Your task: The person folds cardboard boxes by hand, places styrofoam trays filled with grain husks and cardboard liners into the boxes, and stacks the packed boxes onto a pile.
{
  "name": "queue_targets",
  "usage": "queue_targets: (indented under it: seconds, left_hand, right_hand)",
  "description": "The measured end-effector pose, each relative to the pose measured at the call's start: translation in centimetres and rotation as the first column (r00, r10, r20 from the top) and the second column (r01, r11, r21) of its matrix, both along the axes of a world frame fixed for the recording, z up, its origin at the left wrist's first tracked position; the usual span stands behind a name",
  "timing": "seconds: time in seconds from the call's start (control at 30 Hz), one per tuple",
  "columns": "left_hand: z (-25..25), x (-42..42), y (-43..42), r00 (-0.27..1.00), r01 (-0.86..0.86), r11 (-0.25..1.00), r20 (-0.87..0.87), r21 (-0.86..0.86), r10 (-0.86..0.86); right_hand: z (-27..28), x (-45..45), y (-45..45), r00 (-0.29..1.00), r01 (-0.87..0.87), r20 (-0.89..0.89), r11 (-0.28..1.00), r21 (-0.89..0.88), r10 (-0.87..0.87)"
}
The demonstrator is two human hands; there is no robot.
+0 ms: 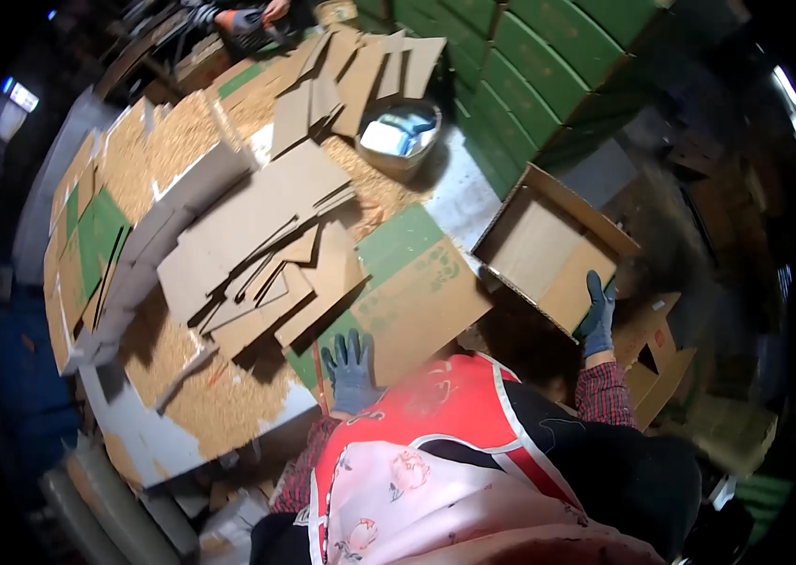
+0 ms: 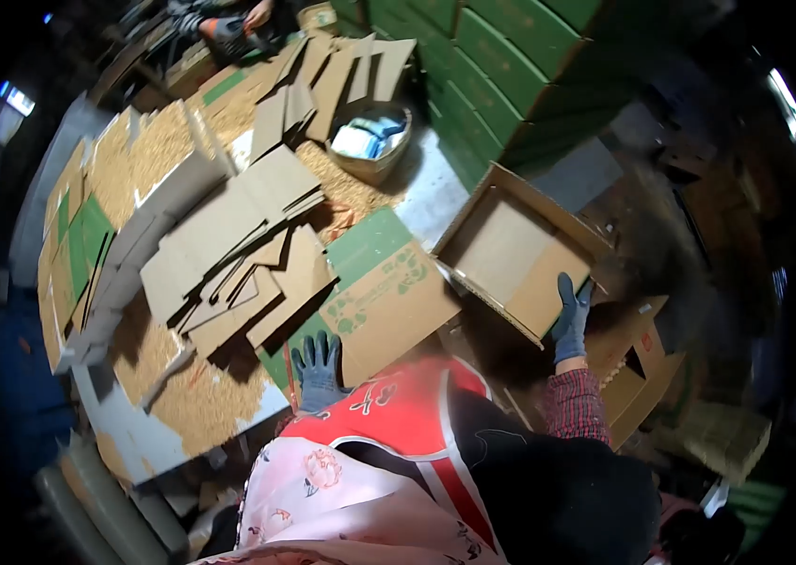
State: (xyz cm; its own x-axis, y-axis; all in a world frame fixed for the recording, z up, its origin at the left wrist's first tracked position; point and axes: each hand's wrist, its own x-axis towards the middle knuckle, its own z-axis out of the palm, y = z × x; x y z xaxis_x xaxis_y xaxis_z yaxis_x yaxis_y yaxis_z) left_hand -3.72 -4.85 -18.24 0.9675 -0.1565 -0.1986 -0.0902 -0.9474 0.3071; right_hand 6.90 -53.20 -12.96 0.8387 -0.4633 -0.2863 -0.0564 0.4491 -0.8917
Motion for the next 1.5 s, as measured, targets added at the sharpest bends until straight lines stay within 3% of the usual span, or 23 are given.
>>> queue_targets:
  seconds: [0.03,0.13,0.2,0.33,0.43,0.53,0.6,0.67,0.77,0.8,0.9,1.0,1.07,1.1,1.13,1.17,1.23,1.3,1.33,1.37,1.4,1.43,1.5]
  left_hand:
    - [0.0,-0.4,0.3,1.0,0.014,0.999,-0.001,0.047,-0.014]
    - [1.0,-1.8,1.5,0.999,-0.009,0.999,-0.048,0.046,0.012]
    - [0.9,-3.0,2.9,0.996,-0.016,0.997,-0.084,0.071,0.022]
    - [2.0,-4.2,4.2,0.986,-0.049,0.99,-0.15,0.13,0.069]
    - [1.2,-5.6,6.0,0.996,-0.076,0.997,-0.041,0.029,0.077]
    - [2.0,-6.1,7.4,0.858,-0.461,0.888,0.261,0.006,0.443]
    - [1.6,-6.7,8.4,0.577,-0.8,0.6,0.243,-0.024,0.78]
    - [-3.2,-9.0,9.9,0.279,-0.943,0.303,0.169,-0.138,0.945]
    - [-5.4,-11.3,10.4,0.205,-0.92,0.073,-0.317,-0.384,0.926]
    - [-5.6,-11.4,10.0,0.243,-0.897,0.102,-0.287,-0.431,0.927]
    - [-3.7,-11.0,9.5,0.32,-0.865,0.201,-0.196,-0.46,0.927]
    - [-1.7,-10.2,10.5,0.312,-0.843,0.072,-0.375,-0.533,0.873]
    - [-4.0,-10.6,13.3,0.388,-0.825,0.189,-0.291,-0.532,0.874]
    - [-3.6,-10.0,14.0,0.427,-0.81,0.243,-0.254,-0.533,0.868]
    - [-3.0,-9.7,15.1,0.358,-0.859,0.011,-0.584,-0.513,0.728]
    - [-3.5,-9.7,15.2,0.455,-0.819,0.235,-0.343,-0.523,0.822]
    - [-4.0,-10.5,16.3,0.548,-0.756,0.369,-0.214,-0.54,0.809]
    - [1.7,-9.5,16.2,0.584,-0.752,0.321,-0.356,-0.575,0.73]
    - [2.9,-9.3,16.6,0.612,-0.75,0.36,-0.373,-0.555,0.698]
    - [2.6,-9.9,17.0,0.667,-0.732,0.514,-0.313,-0.448,0.676]
    - [2.4,-10.5,17.1,0.726,-0.687,0.652,-0.269,-0.322,0.632]
    - [5.4,-9.9,17.2,0.816,-0.569,0.794,-0.261,-0.212,0.515]
    - [13.2,-8.9,17.2,0.967,-0.234,0.972,-0.107,-0.023,0.231]
  right_hand:
    - [-2.5,0.5,-0.8,0.998,0.008,0.056,0.982,-0.19,0.003]
    - [-5.5,1.5,1.9,1.0,-0.006,-0.002,0.976,-0.217,0.006]
    - [-7.4,1.6,5.3,1.0,-0.01,0.001,1.0,-0.008,0.01]
    - [-10.5,4.2,9.5,0.993,-0.095,-0.074,0.993,-0.064,0.09]
    - [-9.6,8.6,12.6,0.972,-0.207,-0.133,0.974,-0.087,0.195]
    - [-11.7,13.5,11.4,0.913,-0.265,-0.334,0.963,-0.053,0.233]
    - [-10.9,12.7,11.6,0.897,-0.359,-0.226,0.924,0.129,0.38]
    - [-11.0,10.5,11.1,0.89,-0.321,-0.227,0.898,0.301,0.395]
    - [-19.0,6.4,8.5,0.651,-0.714,-0.45,0.694,-0.089,0.612]
    - [-16.9,5.4,10.4,0.531,-0.842,-0.407,0.407,-0.354,0.743]
    - [-12.9,5.2,16.0,0.62,-0.774,-0.598,0.273,-0.571,0.507]
    - [-12.9,4.2,18.6,0.655,-0.745,-0.434,0.434,-0.507,0.619]
    - [-11.6,3.3,19.1,0.578,-0.778,-0.532,0.222,-0.587,0.619]
    - [-11.2,2.0,19.7,0.522,-0.833,-0.592,0.22,-0.507,0.613]
    - [-10.8,0.7,20.9,0.464,-0.878,-0.642,0.221,-0.424,0.611]
    - [-10.4,-0.9,21.8,0.446,-0.891,-0.618,0.253,-0.377,0.648]
    - [-8.8,-2.3,23.1,0.387,-0.922,-0.623,0.295,-0.251,0.68]
    - [-5.3,-2.7,25.2,0.397,-0.915,-0.634,0.342,-0.214,0.664]
    - [-10.5,-1.9,22.3,0.448,-0.891,-0.538,0.306,-0.336,0.714]
    - [-5.4,-1.7,23.8,0.438,-0.894,-0.641,0.383,-0.234,0.63]
    - [-5.9,-1.0,22.2,0.466,-0.884,-0.573,0.333,-0.327,0.674]
    - [1.2,-1.4,25.1,0.479,-0.869,-0.623,0.435,-0.235,0.619]
    - [4.7,-0.7,25.4,0.513,-0.81,-0.543,0.585,-0.049,0.665]
